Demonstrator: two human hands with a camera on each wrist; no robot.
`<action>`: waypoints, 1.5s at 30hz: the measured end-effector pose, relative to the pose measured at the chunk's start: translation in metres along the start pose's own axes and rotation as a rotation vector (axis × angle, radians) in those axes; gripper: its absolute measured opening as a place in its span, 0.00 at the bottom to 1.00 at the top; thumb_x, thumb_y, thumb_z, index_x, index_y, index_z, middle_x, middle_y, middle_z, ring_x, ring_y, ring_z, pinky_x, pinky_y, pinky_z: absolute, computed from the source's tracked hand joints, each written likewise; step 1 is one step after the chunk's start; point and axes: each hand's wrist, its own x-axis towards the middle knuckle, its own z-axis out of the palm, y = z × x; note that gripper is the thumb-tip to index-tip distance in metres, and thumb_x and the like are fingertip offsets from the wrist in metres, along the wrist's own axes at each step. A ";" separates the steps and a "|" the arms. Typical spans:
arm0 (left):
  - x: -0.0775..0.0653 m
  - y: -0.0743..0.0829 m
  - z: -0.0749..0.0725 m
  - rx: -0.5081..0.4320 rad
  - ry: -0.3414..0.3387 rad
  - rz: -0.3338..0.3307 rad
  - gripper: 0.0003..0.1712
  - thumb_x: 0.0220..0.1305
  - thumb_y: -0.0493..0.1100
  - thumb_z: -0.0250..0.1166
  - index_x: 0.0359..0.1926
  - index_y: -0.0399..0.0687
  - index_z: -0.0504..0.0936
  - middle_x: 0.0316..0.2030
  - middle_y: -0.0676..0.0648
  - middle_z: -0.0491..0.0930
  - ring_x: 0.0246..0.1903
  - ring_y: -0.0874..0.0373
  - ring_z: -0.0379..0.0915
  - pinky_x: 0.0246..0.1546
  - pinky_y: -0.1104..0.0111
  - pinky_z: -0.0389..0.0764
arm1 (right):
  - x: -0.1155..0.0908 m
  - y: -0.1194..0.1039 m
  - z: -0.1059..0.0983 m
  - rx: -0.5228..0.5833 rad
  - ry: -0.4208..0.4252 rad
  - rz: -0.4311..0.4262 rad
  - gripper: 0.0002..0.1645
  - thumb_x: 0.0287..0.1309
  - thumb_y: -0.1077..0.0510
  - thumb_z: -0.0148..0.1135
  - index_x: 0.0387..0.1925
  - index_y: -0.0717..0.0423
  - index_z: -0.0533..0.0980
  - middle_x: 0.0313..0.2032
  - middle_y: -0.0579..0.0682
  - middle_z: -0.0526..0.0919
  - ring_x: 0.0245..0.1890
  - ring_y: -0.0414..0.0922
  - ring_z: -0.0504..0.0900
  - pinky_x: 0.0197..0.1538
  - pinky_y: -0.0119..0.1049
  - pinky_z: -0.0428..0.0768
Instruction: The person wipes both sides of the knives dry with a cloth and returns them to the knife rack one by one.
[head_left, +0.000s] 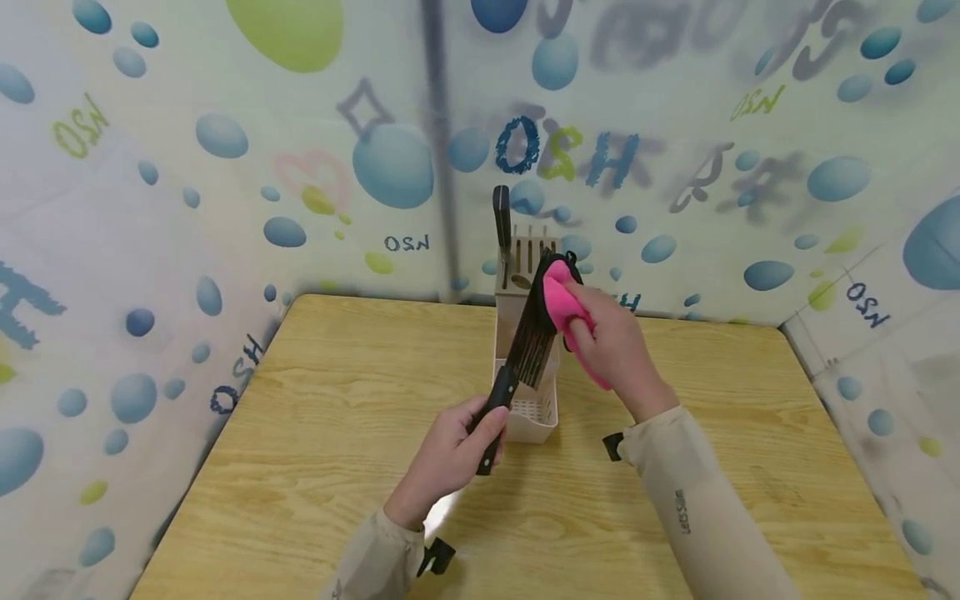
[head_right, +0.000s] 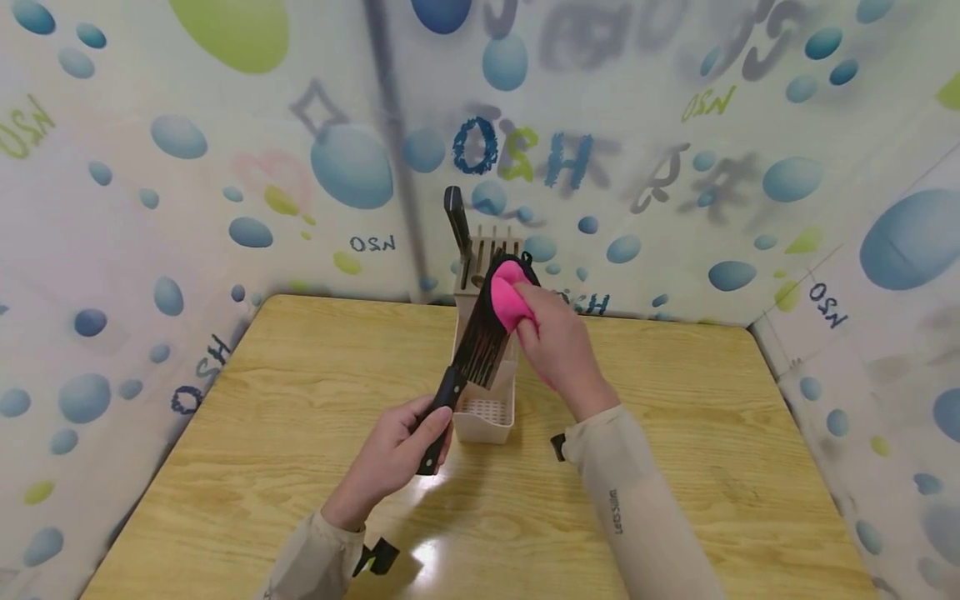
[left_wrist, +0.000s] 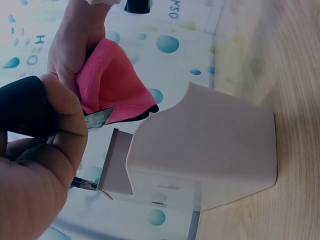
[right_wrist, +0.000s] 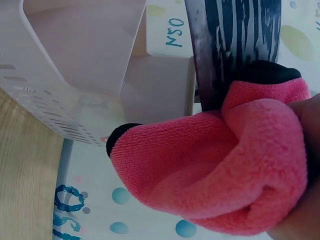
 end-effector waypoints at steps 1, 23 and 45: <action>0.001 0.001 0.000 0.006 0.001 0.002 0.20 0.82 0.46 0.52 0.33 0.37 0.77 0.21 0.40 0.77 0.19 0.60 0.73 0.20 0.68 0.77 | -0.001 -0.002 -0.001 -0.004 -0.007 -0.002 0.22 0.68 0.67 0.53 0.61 0.60 0.77 0.46 0.61 0.84 0.46 0.58 0.80 0.54 0.57 0.80; 0.013 0.002 0.001 0.004 0.059 0.006 0.20 0.82 0.45 0.51 0.34 0.38 0.79 0.22 0.42 0.78 0.21 0.57 0.76 0.24 0.67 0.78 | -0.024 -0.020 0.011 -0.081 0.019 -0.256 0.25 0.63 0.71 0.63 0.62 0.60 0.81 0.60 0.63 0.82 0.59 0.63 0.81 0.61 0.58 0.78; 0.012 0.006 0.000 -0.116 0.062 -0.057 0.19 0.81 0.50 0.54 0.42 0.38 0.80 0.27 0.43 0.78 0.22 0.53 0.76 0.24 0.64 0.81 | -0.036 -0.037 0.013 -0.160 0.049 -0.426 0.29 0.56 0.77 0.62 0.57 0.55 0.84 0.61 0.63 0.81 0.59 0.61 0.82 0.56 0.58 0.80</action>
